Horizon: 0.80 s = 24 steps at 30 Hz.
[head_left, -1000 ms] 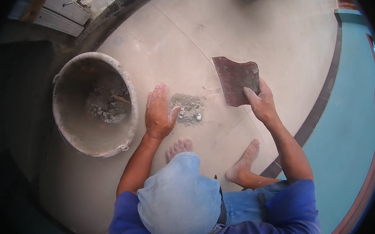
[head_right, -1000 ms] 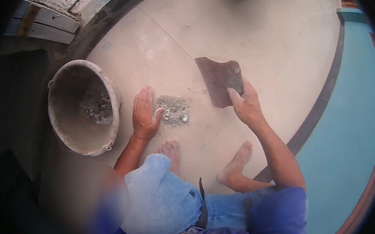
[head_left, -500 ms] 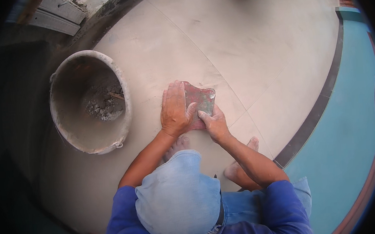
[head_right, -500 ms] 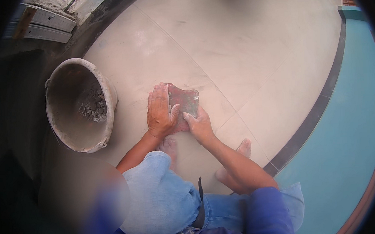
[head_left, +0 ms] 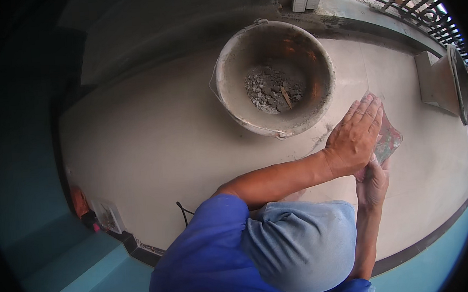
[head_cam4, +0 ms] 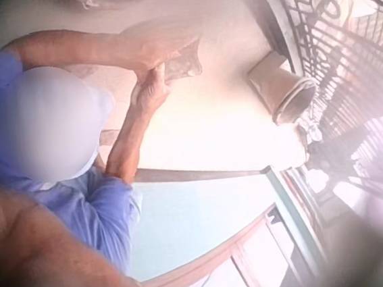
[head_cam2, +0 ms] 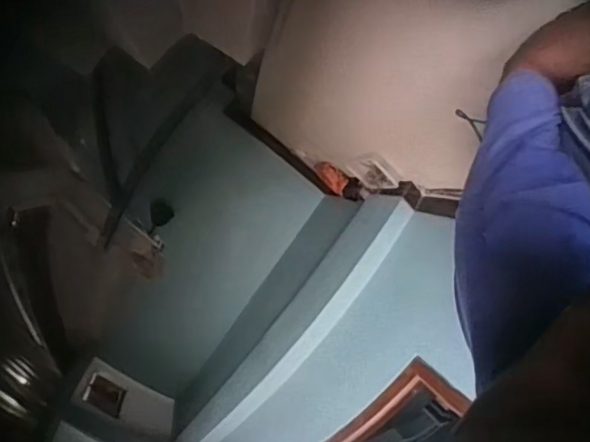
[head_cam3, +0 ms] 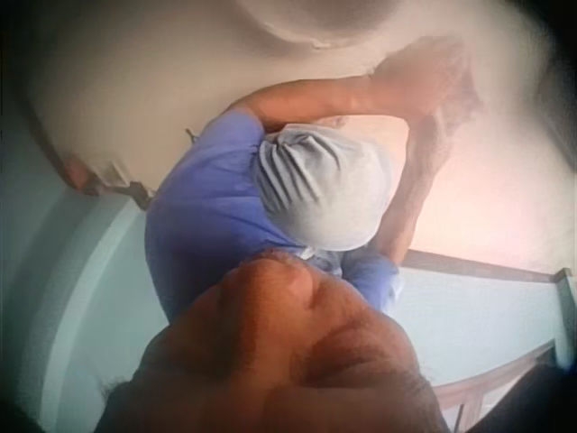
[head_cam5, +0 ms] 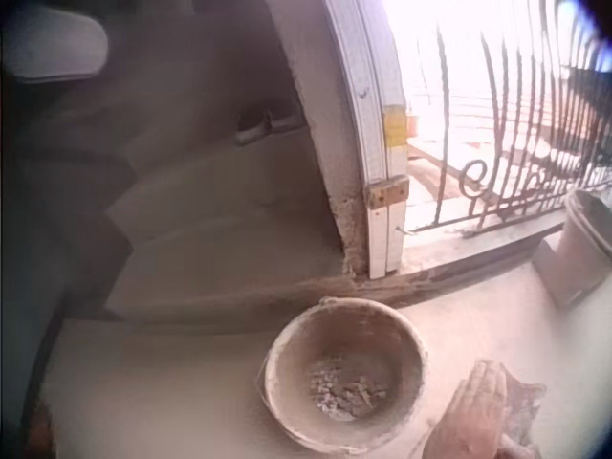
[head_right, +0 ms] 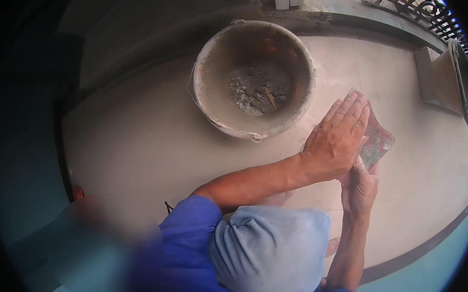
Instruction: The person scrapes debris from a tiled floor into a bucket using a trowel and then wipes the area with a cloth. The person moves the bucket to a new location and repeats the scraping and wiping process near a metal gate.
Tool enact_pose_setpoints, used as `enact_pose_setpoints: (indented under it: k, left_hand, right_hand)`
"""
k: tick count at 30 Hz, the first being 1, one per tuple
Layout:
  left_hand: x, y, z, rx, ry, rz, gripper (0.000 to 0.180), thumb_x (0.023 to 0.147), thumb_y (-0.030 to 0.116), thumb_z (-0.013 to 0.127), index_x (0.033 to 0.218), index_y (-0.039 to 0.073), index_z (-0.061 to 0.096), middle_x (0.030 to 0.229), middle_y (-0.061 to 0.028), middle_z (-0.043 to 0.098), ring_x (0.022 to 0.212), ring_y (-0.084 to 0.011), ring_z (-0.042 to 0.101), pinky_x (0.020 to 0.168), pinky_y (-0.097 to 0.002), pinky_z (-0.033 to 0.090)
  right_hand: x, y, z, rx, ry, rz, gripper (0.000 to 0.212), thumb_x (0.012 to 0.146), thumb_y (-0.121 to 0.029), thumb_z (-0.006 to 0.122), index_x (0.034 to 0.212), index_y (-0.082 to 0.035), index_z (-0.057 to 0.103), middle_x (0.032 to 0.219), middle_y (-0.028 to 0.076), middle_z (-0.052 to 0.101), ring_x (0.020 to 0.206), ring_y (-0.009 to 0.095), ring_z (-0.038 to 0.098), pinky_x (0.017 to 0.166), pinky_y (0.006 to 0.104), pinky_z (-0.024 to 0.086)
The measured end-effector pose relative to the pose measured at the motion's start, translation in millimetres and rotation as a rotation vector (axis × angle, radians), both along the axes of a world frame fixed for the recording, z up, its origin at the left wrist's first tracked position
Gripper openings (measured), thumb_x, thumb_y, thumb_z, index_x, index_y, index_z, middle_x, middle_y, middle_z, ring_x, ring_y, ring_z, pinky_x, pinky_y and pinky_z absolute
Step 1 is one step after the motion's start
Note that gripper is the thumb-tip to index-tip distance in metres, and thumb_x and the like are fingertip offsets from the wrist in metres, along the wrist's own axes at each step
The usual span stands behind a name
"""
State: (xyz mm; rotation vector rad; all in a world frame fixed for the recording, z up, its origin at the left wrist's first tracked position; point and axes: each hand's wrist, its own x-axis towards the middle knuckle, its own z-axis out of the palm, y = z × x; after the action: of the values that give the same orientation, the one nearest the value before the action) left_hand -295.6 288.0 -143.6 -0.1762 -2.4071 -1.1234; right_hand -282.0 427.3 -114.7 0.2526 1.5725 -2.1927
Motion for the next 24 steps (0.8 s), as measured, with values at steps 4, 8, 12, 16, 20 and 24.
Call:
enact_pose_setpoints:
  k: [4,8,12,16,20,24]
  left_hand:
    - [-11.2,-56.6,46.7,-0.084,0.226,0.218,0.054,0.096,0.016,0.061,0.14,-0.014,0.048,0.147,-0.0341,0.047,0.141,-0.0509,0.043,0.118,-0.0562,0.032]
    - [-3.2,-144.1,41.8,-0.217,-0.082,0.428,0.061,0.105,0.038,0.053,0.143,-0.009,0.048,0.148,-0.0308,0.049,0.141,-0.0493,0.041,0.119,-0.0571,0.029]
    - [37.0,-184.3,43.9,-0.225,0.055,0.504,0.064,0.108,0.042,0.048,0.146,-0.01,0.045,0.15,-0.0291,0.048,0.144,-0.0479,0.039,0.119,-0.0552,0.03]
    - [100.7,-181.6,40.8,-0.175,0.272,0.388,0.05,0.111,0.03,0.043,0.145,-0.006,0.047,0.145,-0.0257,0.051,0.14,-0.041,0.044,0.118,-0.0501,0.035]
    - [183.0,-164.6,3.5,-0.22,0.074,0.319,0.033,0.108,0.022,0.046,0.131,-0.001,0.054,0.131,-0.0199,0.054,0.117,-0.0358,0.053,0.109,-0.0511,0.041]
    - [244.9,-190.9,-68.9,-0.238,-0.365,0.486,0.033,0.105,0.018,0.048,0.133,0.0,0.053,0.135,-0.0205,0.052,0.121,-0.0385,0.051,0.111,-0.0515,0.038]
  right_hand:
    - [-24.3,-61.4,64.6,-0.019,0.149,0.175,0.057,0.1,-0.01,0.06,0.151,0.001,0.035,0.132,0.018,0.061,0.112,0.025,0.069,0.09,0.0373,0.063]
    - [-52.9,-130.5,70.0,0.302,0.233,0.321,0.038,0.096,-0.009,0.058,0.132,0.004,0.058,0.116,0.016,0.07,0.105,0.021,0.068,0.092,0.035,0.053]
    - [-75.4,-112.0,69.4,0.299,0.451,0.33,0.038,0.096,-0.011,0.058,0.13,0.004,0.06,0.111,0.016,0.072,0.102,0.02,0.069,0.093,0.0361,0.053]
    - [-77.6,-33.0,72.6,0.117,0.361,0.306,0.048,0.098,-0.01,0.066,0.14,0.006,0.049,0.121,0.016,0.068,0.105,0.022,0.071,0.09,0.0375,0.062]
    - [-61.9,11.3,33.4,0.51,-0.051,0.391,0.048,0.095,-0.011,0.065,0.137,0.008,0.054,0.12,0.015,0.069,0.103,0.022,0.07,0.092,0.0372,0.059]
    - [-24.6,4.8,-35.7,0.47,-0.312,0.641,0.041,0.094,-0.01,0.062,0.132,0.004,0.06,0.113,0.012,0.071,0.099,0.019,0.07,0.092,0.0356,0.057]
